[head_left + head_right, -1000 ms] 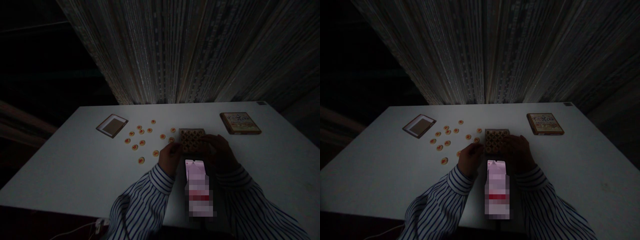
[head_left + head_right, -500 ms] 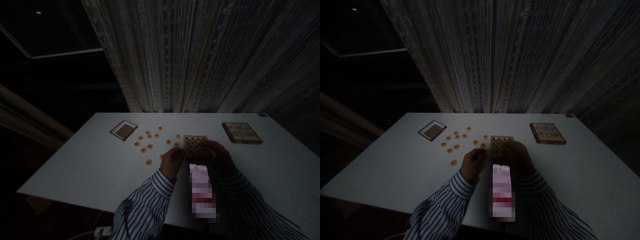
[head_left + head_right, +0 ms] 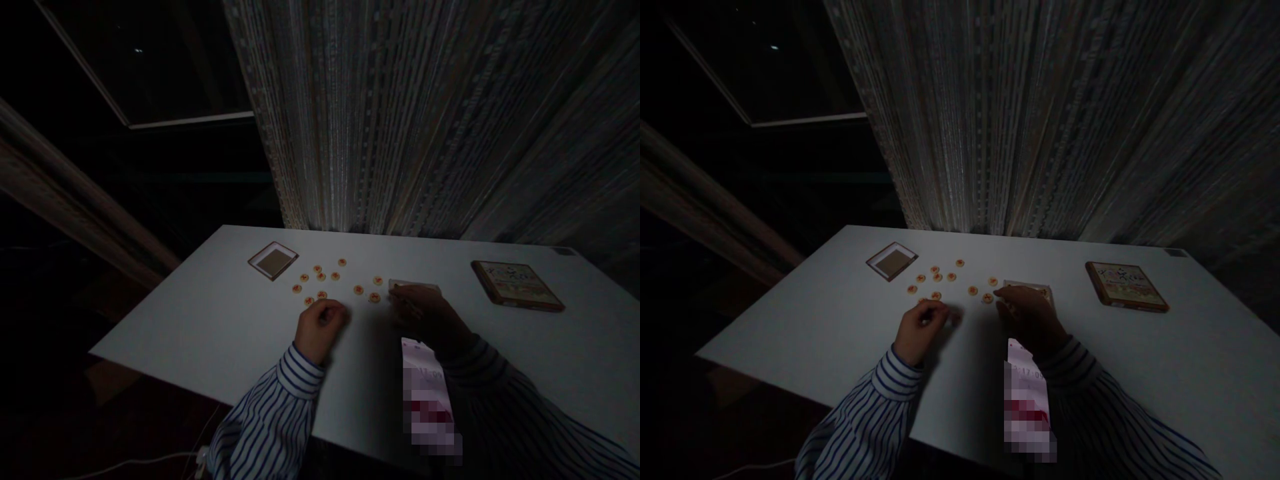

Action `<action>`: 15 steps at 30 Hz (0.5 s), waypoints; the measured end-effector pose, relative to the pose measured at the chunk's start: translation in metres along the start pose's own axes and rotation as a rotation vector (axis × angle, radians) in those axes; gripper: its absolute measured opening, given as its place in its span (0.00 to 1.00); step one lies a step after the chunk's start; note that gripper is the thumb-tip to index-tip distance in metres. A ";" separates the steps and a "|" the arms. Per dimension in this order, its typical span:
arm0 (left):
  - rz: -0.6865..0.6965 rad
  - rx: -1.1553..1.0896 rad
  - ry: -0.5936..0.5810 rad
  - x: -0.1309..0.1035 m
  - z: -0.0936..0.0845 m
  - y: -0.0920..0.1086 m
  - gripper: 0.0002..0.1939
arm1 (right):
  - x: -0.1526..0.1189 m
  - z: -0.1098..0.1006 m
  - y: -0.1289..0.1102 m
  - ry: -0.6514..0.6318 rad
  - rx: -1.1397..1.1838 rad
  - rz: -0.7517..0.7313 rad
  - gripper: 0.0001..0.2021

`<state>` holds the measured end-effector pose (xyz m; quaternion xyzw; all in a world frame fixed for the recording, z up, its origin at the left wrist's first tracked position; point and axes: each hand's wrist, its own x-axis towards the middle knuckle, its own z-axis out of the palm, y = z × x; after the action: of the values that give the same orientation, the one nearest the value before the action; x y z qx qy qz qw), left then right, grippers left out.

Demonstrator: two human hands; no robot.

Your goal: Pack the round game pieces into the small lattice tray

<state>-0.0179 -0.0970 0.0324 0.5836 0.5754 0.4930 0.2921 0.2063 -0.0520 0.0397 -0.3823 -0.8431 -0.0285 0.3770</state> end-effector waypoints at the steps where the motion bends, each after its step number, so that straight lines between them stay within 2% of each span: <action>1: -0.008 0.001 0.023 0.002 -0.006 -0.003 0.08 | 0.003 0.003 -0.002 -0.015 -0.007 -0.015 0.11; 4: -0.014 -0.001 0.100 0.008 -0.022 -0.016 0.09 | 0.014 0.009 -0.010 -0.064 -0.051 -0.074 0.11; 9: 0.075 0.236 0.187 0.017 -0.041 -0.039 0.10 | 0.030 0.019 -0.022 -0.133 -0.022 -0.143 0.12; 15: 0.126 0.470 0.139 0.021 -0.045 -0.059 0.13 | 0.036 0.034 -0.026 -0.191 -0.002 -0.160 0.13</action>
<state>-0.0841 -0.0768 -0.0004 0.6350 0.6554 0.4017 0.0768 0.1524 -0.0363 0.0455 -0.3150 -0.9031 -0.0226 0.2910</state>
